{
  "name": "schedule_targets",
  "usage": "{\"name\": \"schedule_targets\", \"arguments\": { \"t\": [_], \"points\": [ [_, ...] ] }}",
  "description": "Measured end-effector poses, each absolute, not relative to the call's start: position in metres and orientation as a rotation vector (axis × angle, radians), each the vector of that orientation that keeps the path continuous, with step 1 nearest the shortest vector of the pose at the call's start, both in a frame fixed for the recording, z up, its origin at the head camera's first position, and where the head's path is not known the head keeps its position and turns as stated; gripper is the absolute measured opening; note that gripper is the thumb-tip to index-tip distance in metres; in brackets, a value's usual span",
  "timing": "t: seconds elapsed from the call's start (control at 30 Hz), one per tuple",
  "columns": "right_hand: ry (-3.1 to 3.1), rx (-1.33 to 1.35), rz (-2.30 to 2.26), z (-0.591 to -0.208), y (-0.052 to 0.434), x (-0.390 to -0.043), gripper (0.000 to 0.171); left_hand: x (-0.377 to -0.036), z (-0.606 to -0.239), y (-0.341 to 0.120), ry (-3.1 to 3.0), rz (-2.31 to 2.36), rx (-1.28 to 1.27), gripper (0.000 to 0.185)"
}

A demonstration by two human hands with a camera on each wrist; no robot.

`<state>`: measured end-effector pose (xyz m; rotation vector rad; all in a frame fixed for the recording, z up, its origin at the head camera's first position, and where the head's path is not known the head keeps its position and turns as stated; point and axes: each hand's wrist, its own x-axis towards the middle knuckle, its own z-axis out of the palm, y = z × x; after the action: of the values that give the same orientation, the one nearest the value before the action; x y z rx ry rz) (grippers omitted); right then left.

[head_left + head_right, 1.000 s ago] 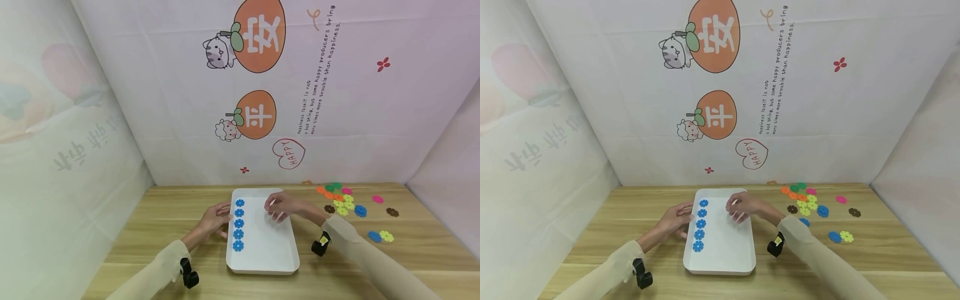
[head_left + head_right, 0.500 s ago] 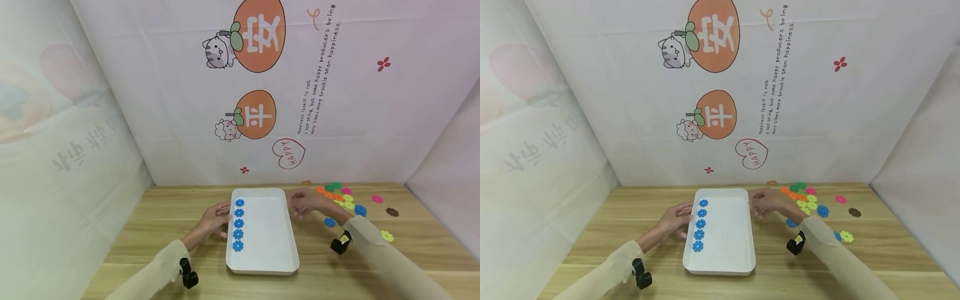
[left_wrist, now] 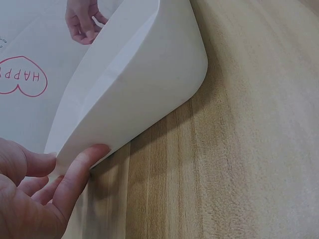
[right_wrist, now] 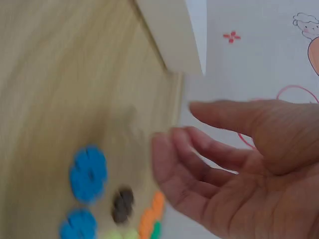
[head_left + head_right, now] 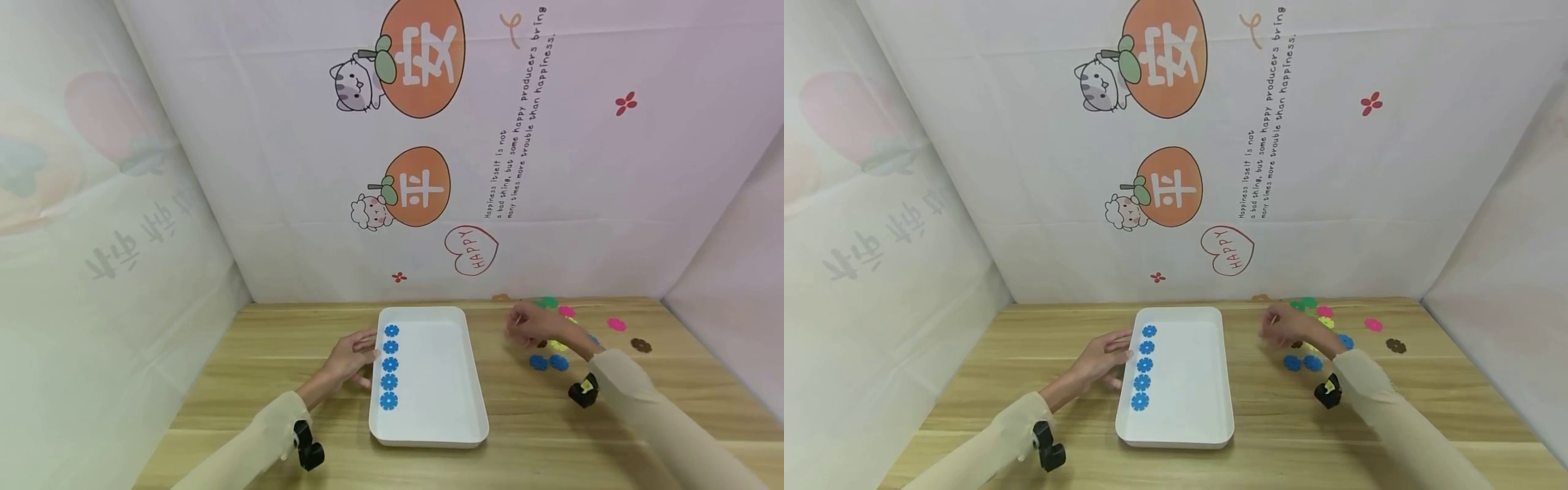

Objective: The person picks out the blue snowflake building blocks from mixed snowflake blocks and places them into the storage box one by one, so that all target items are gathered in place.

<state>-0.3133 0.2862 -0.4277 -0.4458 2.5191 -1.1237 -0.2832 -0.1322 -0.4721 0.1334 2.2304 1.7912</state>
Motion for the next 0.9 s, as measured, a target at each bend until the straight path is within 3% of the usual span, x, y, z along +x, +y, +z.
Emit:
{"name": "schedule_targets", "arguments": {
  "t": [0.47,0.73,0.9],
  "points": [
    [2.697,-0.248,-0.569,-0.409,0.307,-0.303,0.022,-0.284,-0.471,-0.132,2.246,1.772,0.126,0.054],
    [2.637,-0.173,-0.701,-0.421,0.304,-0.290,0.029,-0.284,-0.472,-0.132,2.252,1.761,0.121,0.054],
    [2.659,-0.215,-0.747,-0.433,0.299,-0.288,0.025,-0.284,-0.473,-0.133,2.247,1.767,0.122,0.054]
  ]
}}
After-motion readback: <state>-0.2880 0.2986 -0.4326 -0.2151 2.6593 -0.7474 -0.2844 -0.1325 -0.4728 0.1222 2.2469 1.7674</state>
